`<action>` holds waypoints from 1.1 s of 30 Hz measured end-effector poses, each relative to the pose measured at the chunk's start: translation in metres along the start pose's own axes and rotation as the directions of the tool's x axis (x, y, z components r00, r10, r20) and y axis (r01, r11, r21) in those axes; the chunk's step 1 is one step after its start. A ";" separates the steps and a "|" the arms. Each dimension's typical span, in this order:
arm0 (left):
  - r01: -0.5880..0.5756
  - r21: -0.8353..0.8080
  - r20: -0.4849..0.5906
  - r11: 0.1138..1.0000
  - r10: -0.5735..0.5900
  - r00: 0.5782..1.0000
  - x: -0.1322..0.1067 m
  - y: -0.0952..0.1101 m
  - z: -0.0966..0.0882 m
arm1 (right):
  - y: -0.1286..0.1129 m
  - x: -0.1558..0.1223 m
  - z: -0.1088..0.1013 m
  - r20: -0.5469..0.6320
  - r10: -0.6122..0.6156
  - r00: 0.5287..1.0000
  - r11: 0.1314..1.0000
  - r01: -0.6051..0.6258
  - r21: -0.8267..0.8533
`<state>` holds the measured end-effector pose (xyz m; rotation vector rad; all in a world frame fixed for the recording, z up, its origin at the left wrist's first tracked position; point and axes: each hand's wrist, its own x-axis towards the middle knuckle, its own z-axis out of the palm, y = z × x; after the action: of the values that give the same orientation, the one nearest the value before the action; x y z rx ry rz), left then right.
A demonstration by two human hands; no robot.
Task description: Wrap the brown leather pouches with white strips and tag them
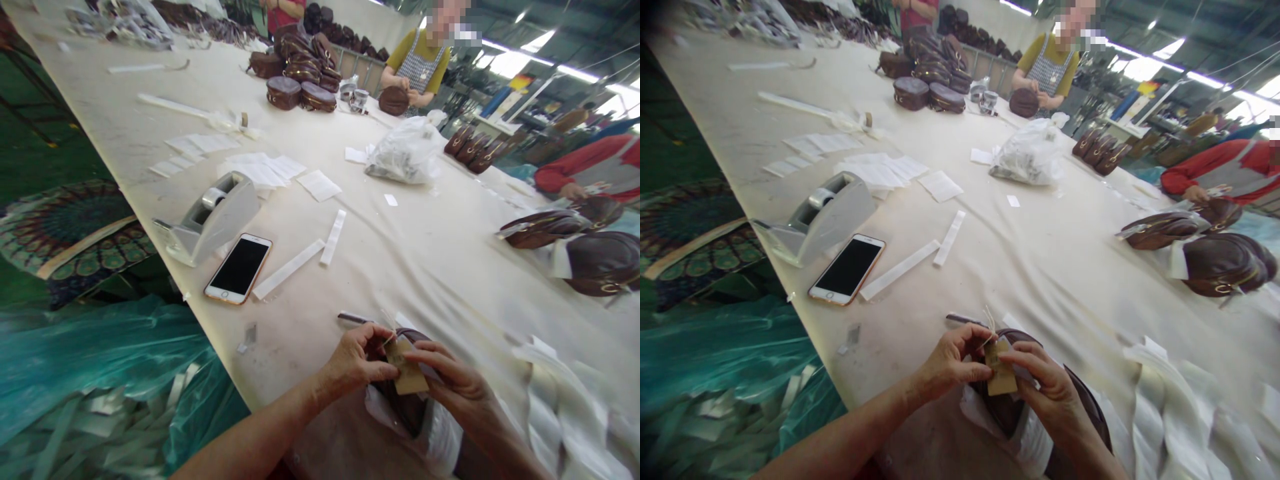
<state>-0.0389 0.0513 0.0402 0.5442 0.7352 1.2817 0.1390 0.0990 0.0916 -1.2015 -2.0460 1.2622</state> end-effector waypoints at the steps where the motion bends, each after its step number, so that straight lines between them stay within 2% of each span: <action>1: -0.002 0.010 -0.006 1.000 0.002 1.000 0.000 0.000 0.000 | 0.001 -0.001 0.001 -0.031 -0.058 0.998 0.996 0.056 -0.064; 4: -0.010 0.056 -0.034 0.998 0.012 0.999 -0.001 -0.002 -0.001 | 0.001 -0.006 0.003 -0.174 -0.175 0.969 0.962 0.130 -0.241; 7: -0.016 0.070 -0.057 0.997 0.020 0.998 0.000 -0.002 -0.001 | 0.000 -0.013 0.006 -0.321 -0.154 0.934 0.959 0.064 -0.276; 10: -0.014 0.051 -0.080 0.999 0.018 0.997 0.000 -0.002 0.001 | -0.003 -0.018 0.011 -0.407 0.039 0.913 0.978 -0.118 -0.170; 14: -0.005 0.059 -0.110 0.998 0.012 0.994 0.000 -0.001 0.004 | -0.012 -0.017 0.018 -0.475 0.328 0.816 0.942 -0.323 0.095; 18: -0.002 0.094 -0.115 0.996 0.013 0.993 -0.002 -0.003 0.005 | -0.016 -0.015 0.021 -0.408 0.552 0.727 0.829 -0.424 0.365; 20: -0.008 0.117 -0.114 0.993 0.021 0.993 -0.002 -0.005 0.005 | -0.016 -0.018 0.021 -0.340 0.620 0.707 0.772 -0.471 0.426; 22: -0.020 0.141 -0.113 0.990 0.037 0.993 -0.001 -0.007 0.005 | -0.014 -0.024 0.021 -0.248 0.636 0.731 0.756 -0.524 0.392; 24: -0.028 0.156 -0.109 0.987 0.046 0.993 -0.001 -0.009 0.004 | -0.014 -0.031 0.020 -0.212 0.595 0.775 0.801 -0.551 0.235; 26: -0.026 0.153 -0.101 0.988 0.042 0.994 -0.001 -0.010 0.004 | -0.013 -0.037 0.020 -0.289 0.503 0.815 0.850 -0.527 -0.008; 29: -0.022 0.146 -0.100 0.989 0.037 0.994 -0.001 -0.009 0.004 | -0.011 -0.039 0.020 -0.404 0.356 0.843 0.823 -0.487 -0.291; 31: -0.023 0.154 -0.107 0.988 0.040 0.993 -0.002 -0.008 0.004 | -0.007 -0.037 0.021 -0.374 0.348 0.860 0.819 -0.473 -0.325; 33: -0.024 0.150 -0.112 0.988 0.041 0.993 -0.002 -0.007 0.004 | -0.003 -0.035 0.021 -0.308 0.392 0.867 0.844 -0.472 -0.254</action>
<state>-0.0314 0.0481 0.0376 0.6086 0.9261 1.3032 0.1404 0.0584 0.0861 -1.9629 -1.9006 0.9081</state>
